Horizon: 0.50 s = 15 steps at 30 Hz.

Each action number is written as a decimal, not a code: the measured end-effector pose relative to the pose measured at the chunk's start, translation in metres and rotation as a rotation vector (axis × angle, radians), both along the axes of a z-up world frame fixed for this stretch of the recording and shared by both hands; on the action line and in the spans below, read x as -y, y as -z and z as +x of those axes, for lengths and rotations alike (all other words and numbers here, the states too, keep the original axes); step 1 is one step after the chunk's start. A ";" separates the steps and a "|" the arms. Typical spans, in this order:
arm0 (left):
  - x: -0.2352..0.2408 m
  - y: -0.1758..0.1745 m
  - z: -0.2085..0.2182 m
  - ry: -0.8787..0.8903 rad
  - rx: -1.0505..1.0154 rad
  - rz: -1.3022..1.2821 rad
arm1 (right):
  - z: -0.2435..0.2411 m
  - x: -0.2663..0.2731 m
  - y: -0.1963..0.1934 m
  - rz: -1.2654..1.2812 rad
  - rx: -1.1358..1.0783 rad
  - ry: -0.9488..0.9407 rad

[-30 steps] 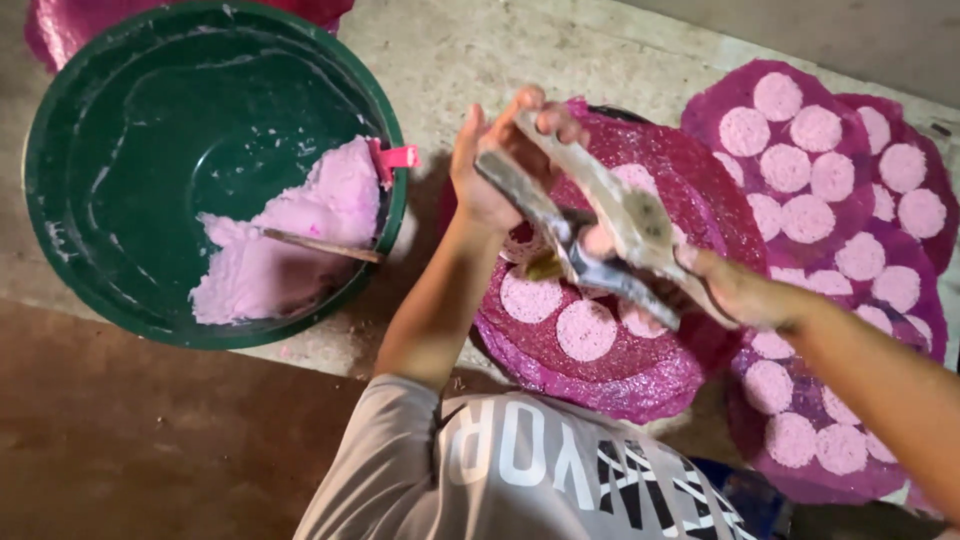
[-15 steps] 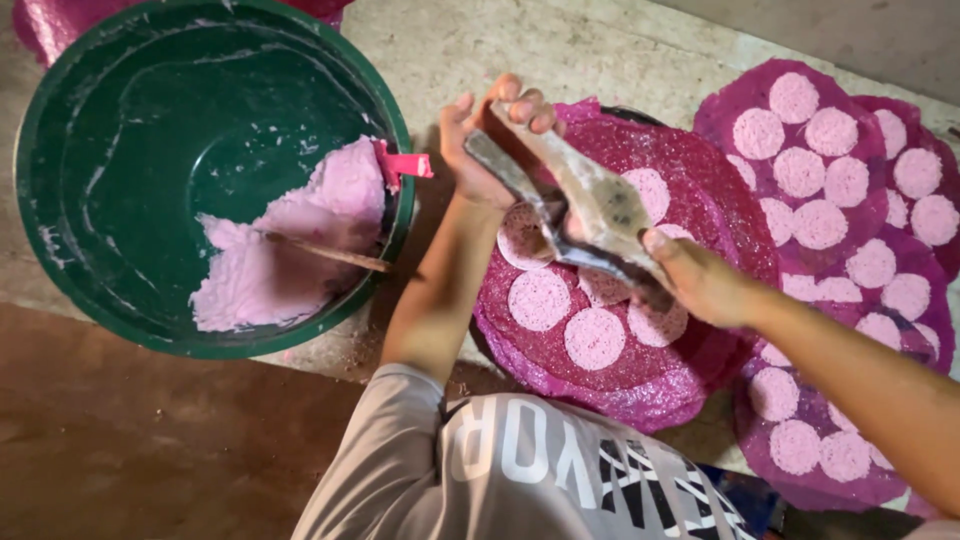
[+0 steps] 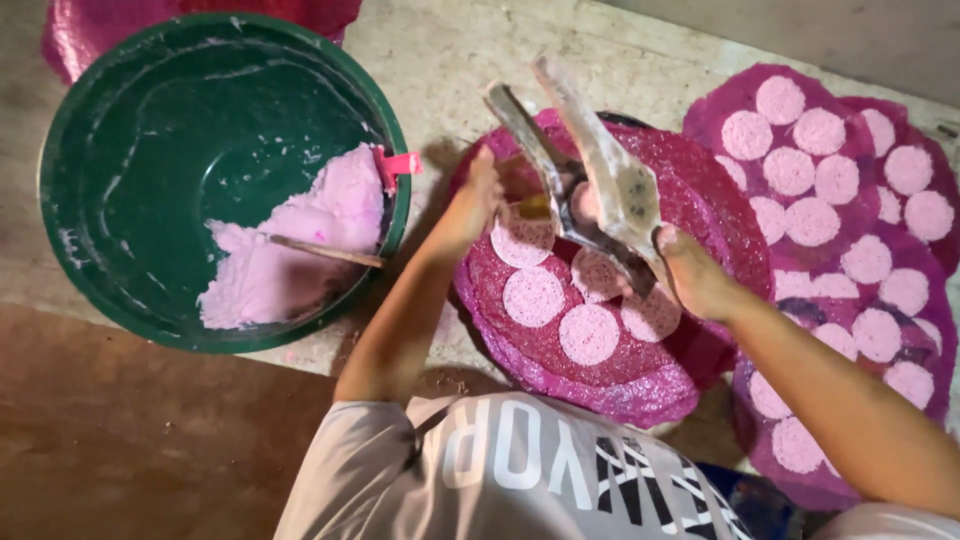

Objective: The person scoops pink cotton candy from a green bucket using a pink spatula and packs it into a handheld cylindrical mold. They then press the mold onto a pink glittery mat to form round pink discs, repeating the process to create multiple sweets.

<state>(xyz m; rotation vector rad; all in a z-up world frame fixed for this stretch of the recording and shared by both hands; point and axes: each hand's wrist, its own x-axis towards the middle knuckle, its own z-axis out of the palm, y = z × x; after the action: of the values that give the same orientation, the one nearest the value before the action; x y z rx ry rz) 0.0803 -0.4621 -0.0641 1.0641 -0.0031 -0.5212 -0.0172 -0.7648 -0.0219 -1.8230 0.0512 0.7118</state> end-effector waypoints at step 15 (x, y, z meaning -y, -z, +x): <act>-0.032 0.012 -0.106 -0.160 1.148 1.210 | -0.084 -0.026 0.052 0.629 0.491 0.416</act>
<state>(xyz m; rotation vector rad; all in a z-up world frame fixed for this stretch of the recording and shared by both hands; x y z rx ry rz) -0.0253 -0.4305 -0.0763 2.4018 -0.6783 0.3947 -0.1012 -0.7389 -0.0738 -1.2716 -0.1053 -0.0375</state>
